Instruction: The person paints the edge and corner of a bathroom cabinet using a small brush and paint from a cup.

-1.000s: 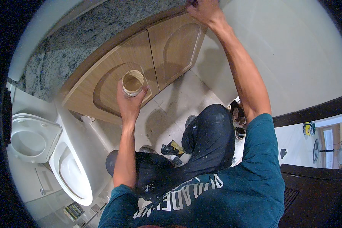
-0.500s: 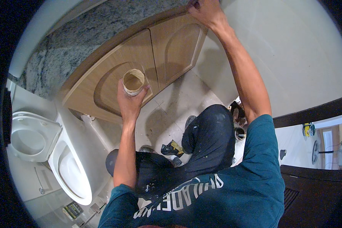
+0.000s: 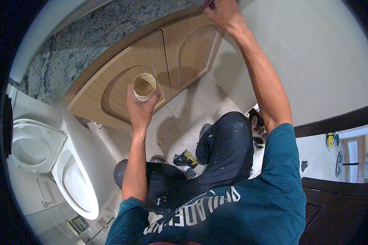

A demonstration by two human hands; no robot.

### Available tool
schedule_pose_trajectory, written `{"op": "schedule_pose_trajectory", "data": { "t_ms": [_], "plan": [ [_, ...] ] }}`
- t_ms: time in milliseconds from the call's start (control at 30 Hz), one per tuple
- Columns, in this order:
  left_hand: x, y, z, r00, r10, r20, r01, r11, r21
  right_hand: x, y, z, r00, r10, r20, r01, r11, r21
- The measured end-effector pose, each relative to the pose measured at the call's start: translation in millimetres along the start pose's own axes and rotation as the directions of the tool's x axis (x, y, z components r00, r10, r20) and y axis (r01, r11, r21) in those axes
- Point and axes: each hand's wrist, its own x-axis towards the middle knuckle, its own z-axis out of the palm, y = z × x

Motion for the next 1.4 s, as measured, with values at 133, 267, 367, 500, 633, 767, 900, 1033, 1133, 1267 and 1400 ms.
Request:
{"op": "schedule_pose_trajectory", "data": {
  "t_ms": [133, 267, 367, 500, 633, 767, 900, 1033, 1133, 1267, 1400],
  "plan": [
    [0, 0, 2, 1.0, -0.002, 0.005, 0.002, 1.0, -0.009, 3, 3, 5, 0.999, -0.046, 0.004, 0.046, 0.998, -0.049],
    [-1, -2, -2, 1.0, 0.025, 0.002, -0.025, 1.0, -0.004, 0, -9, -1, 0.996, -0.073, -0.044, 0.076, 0.995, 0.058],
    [0, -2, -1, 1.0, 0.01, -0.002, -0.01, 1.0, -0.02, 0, -3, -2, 0.998, -0.055, -0.028, 0.054, 0.998, -0.016],
    [1, 0, 4, 1.0, 0.007, 0.009, -0.007, 0.999, -0.031, 1, 12, 8, 0.99, -0.122, -0.071, 0.117, 0.991, -0.072],
    [0, 0, -1, 1.0, 0.012, 0.001, -0.012, 1.0, -0.013, 0, -12, -1, 0.999, 0.008, 0.052, -0.007, 1.0, -0.008],
    [-1, -3, -1, 0.999, 0.036, 0.0, -0.036, 0.999, 0.01, -5, -23, -7, 0.996, -0.049, -0.078, 0.059, 0.991, 0.124],
    [0, 0, 3, 1.0, 0.017, 0.003, -0.017, 1.0, -0.017, -3, -4, -1, 1.0, -0.018, -0.001, 0.018, 1.0, 0.018],
    [0, 1, 1, 1.0, -0.005, -0.003, 0.005, 1.0, -0.025, -2, -11, 1, 0.998, 0.011, 0.06, -0.01, 1.0, -0.021],
    [1, -2, -1, 1.0, 0.009, -0.017, -0.009, 1.0, -0.009, -5, -27, -4, 0.989, -0.092, -0.117, 0.115, 0.97, 0.212],
    [1, -2, -1, 0.999, 0.028, -0.018, -0.028, 1.0, 0.011, -2, -14, -2, 0.997, -0.062, -0.039, 0.062, 0.998, 0.007],
    [0, -1, 3, 1.0, 0.027, -0.009, -0.027, 1.0, -0.006, -2, -5, 1, 0.999, -0.052, -0.002, 0.052, 0.998, -0.028]
  ]
}}
